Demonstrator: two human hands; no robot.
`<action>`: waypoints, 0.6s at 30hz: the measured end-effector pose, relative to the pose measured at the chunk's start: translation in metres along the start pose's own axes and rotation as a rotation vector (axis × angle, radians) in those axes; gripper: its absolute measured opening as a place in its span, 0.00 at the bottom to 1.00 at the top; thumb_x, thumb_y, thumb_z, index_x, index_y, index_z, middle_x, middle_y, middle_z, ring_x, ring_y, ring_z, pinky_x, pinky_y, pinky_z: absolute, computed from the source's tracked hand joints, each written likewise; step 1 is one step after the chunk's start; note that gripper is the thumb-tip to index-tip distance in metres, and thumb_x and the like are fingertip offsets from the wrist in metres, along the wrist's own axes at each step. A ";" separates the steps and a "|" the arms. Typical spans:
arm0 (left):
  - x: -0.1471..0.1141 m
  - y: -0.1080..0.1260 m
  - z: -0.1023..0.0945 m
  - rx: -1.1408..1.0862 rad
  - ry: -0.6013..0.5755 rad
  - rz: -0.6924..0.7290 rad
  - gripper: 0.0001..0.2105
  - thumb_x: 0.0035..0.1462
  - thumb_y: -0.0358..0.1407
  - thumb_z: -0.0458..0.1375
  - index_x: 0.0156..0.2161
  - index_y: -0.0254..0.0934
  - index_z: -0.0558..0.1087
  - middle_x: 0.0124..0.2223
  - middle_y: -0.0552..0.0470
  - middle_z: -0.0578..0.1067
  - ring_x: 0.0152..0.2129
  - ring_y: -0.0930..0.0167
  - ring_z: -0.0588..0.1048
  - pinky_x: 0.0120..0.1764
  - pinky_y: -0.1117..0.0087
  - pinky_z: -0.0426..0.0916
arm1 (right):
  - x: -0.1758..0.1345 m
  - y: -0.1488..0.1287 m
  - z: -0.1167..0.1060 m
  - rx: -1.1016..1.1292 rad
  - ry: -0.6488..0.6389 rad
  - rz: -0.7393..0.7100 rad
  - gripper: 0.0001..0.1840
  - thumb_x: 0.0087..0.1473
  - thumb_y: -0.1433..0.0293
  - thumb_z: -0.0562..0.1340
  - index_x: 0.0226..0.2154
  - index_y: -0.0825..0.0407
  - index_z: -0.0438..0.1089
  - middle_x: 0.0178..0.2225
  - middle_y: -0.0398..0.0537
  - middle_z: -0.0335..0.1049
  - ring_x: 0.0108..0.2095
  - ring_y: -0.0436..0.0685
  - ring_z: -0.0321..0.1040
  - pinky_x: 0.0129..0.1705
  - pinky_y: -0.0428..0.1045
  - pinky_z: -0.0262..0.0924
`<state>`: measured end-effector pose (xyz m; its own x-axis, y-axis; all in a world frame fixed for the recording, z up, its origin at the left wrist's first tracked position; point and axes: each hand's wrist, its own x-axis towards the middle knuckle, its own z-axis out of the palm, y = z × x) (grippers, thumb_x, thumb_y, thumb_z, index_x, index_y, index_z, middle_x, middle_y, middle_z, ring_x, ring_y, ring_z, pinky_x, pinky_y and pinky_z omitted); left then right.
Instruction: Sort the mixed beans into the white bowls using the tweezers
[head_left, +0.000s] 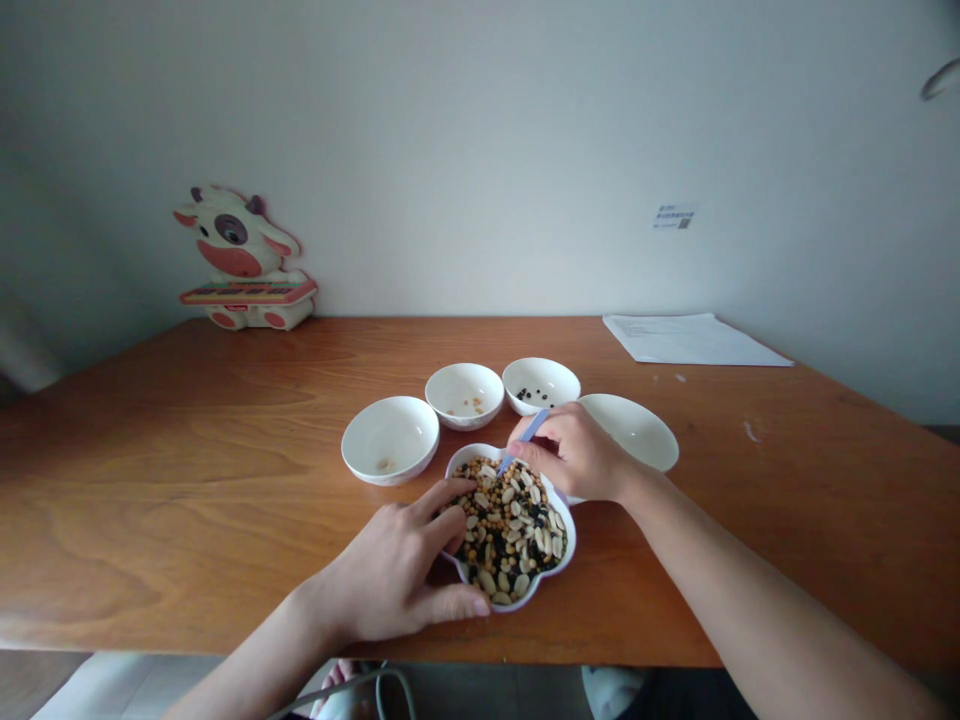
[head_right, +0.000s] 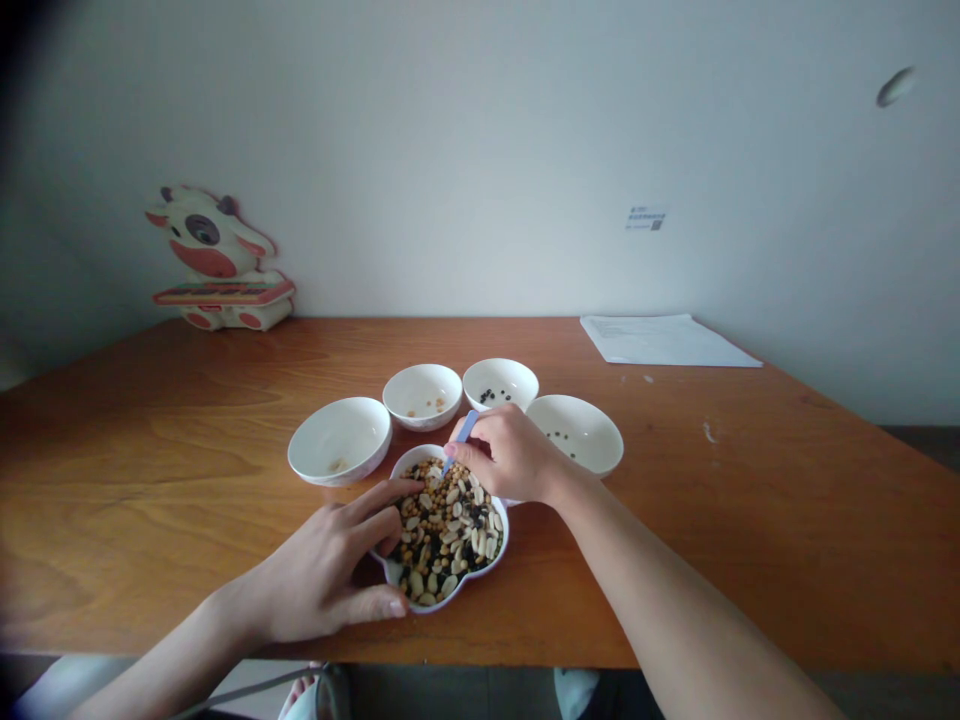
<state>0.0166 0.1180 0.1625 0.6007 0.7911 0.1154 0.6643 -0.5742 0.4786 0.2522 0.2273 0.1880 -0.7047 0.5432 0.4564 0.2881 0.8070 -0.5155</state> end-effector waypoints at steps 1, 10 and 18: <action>0.000 0.000 0.000 0.005 0.003 0.005 0.22 0.61 0.56 0.57 0.37 0.35 0.69 0.64 0.38 0.63 0.51 0.52 0.74 0.42 0.58 0.76 | 0.000 0.002 -0.002 -0.003 0.026 0.007 0.15 0.60 0.69 0.59 0.24 0.55 0.73 0.22 0.44 0.72 0.23 0.49 0.65 0.29 0.45 0.57; -0.001 0.000 0.000 0.026 -0.006 0.003 0.22 0.61 0.57 0.57 0.36 0.36 0.67 0.65 0.38 0.62 0.52 0.51 0.73 0.43 0.57 0.76 | -0.004 0.024 -0.021 -0.306 0.405 0.159 0.23 0.61 0.62 0.57 0.18 0.54 0.67 0.17 0.47 0.68 0.20 0.52 0.63 0.26 0.47 0.51; 0.000 -0.001 0.000 0.023 0.000 0.014 0.22 0.61 0.56 0.56 0.36 0.36 0.67 0.65 0.37 0.62 0.53 0.52 0.73 0.44 0.57 0.75 | -0.003 0.037 -0.020 -0.609 0.548 0.345 0.21 0.58 0.63 0.58 0.16 0.53 0.63 0.17 0.51 0.69 0.18 0.53 0.60 0.25 0.49 0.44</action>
<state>0.0162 0.1189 0.1625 0.6100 0.7829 0.1221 0.6658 -0.5900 0.4567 0.2774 0.2598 0.1821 -0.1501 0.6876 0.7104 0.8319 0.4761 -0.2851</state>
